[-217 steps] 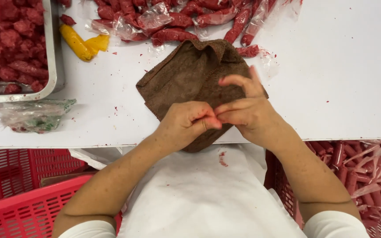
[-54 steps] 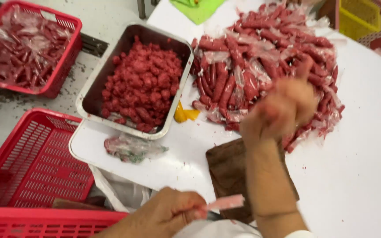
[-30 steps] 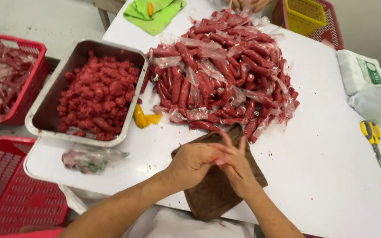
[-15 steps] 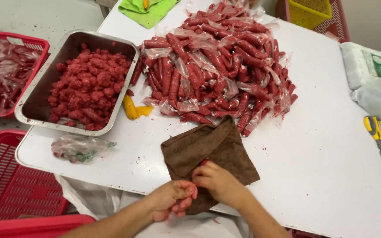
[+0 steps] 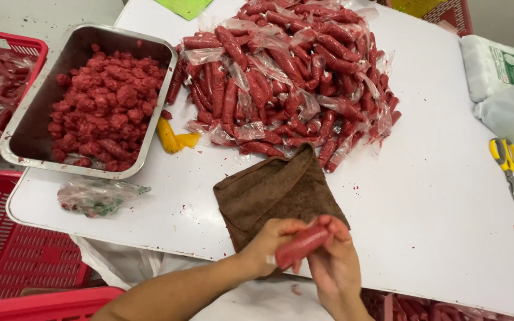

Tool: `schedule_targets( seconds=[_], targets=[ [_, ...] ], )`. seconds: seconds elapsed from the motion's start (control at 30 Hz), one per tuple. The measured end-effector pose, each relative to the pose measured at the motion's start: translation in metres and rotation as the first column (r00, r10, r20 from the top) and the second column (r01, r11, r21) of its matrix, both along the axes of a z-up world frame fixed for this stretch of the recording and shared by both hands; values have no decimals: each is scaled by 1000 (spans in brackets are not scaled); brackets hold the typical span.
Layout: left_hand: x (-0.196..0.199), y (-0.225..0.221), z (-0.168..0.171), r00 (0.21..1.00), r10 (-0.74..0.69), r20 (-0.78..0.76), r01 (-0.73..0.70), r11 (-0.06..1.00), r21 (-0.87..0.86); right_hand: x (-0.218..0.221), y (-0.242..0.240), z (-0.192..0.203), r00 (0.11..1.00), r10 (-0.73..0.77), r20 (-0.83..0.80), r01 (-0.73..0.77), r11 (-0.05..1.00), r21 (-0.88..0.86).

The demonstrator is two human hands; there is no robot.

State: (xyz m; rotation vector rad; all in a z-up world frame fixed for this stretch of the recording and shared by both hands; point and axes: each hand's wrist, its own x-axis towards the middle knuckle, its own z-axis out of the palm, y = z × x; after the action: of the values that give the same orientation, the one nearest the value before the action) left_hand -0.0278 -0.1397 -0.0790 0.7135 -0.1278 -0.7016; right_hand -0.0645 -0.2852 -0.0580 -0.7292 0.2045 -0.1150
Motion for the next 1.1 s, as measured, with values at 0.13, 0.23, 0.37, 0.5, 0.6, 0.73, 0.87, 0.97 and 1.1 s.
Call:
schedule_targets(
  seconds=[0.13,0.23,0.37,0.5,0.6,0.73,0.87,0.97,1.1],
  targets=[
    [11,-14,26,996,45,83,-49,998,47,26,23,4,976,-214,27,216,973,-88],
    [24,-6,43,810,112,576,-335,895,296,38,17,11,812,-350,468,584,461,-668],
    [28,18,52,985,-171,-3,169,973,157,30,-23,31,844,209,494,423,307,-853],
    [29,24,30,970,-243,30,214,901,378,36,-38,55,736,648,193,434,-234,-870],
    [39,42,45,733,-338,591,-162,757,633,41,-36,45,731,680,61,186,-112,-976],
    [47,47,49,468,-528,709,-217,709,671,53,-37,25,689,721,81,104,13,-995],
    [50,39,18,221,-403,888,-402,792,459,53,-39,21,697,714,64,-1,91,-996],
    [43,30,1,203,-334,921,-476,788,391,44,-41,9,736,673,75,-90,207,-974],
    [26,21,-20,-17,-306,952,-754,629,188,24,-23,-49,974,134,182,29,725,-689]
  ],
)
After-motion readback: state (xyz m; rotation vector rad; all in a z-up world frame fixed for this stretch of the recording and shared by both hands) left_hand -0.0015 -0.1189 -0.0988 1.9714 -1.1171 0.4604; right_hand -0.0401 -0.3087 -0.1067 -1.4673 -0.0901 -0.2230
